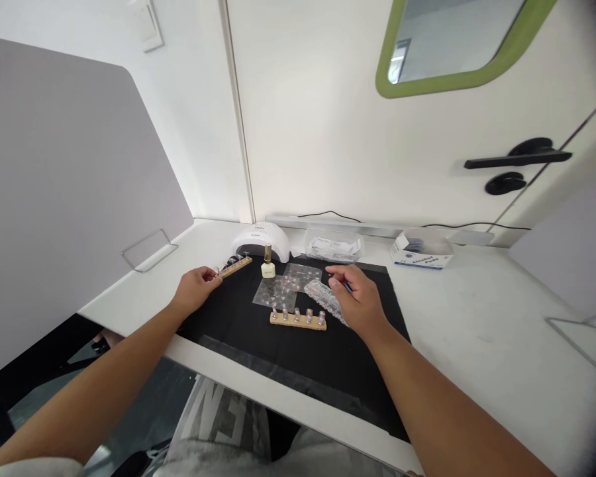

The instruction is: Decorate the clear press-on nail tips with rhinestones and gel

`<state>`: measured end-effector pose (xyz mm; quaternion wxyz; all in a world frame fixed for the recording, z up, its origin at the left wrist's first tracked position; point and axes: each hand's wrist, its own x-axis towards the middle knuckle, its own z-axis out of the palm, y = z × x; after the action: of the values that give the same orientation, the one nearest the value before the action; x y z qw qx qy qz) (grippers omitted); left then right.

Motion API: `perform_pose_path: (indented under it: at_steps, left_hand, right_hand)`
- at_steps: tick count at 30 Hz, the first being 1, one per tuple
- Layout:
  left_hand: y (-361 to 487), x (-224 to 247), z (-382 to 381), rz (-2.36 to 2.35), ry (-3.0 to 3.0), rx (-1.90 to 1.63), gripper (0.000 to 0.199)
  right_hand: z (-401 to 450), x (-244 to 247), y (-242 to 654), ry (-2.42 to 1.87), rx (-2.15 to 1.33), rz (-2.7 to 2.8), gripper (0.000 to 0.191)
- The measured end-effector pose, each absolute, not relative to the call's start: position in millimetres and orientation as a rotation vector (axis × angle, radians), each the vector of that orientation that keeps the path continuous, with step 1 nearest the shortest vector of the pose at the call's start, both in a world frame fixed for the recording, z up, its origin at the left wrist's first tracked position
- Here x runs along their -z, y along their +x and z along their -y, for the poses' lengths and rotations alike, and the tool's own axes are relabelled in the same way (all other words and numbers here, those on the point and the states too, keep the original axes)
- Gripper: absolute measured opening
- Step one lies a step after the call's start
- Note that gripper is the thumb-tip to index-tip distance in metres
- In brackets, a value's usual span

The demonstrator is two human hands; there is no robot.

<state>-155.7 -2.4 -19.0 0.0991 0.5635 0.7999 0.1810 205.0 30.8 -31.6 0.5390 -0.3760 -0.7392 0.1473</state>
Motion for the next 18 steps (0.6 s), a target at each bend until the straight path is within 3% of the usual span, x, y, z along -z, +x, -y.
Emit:
perform_pose_path:
  at_steps: [18]
  left_hand:
    - [-108.7,27.0,-99.8,-2.465,1.814,-0.213,0.034]
  right_hand:
    - [-34.7,34.9,204.9,-0.848,-0.351,1.817,0.020]
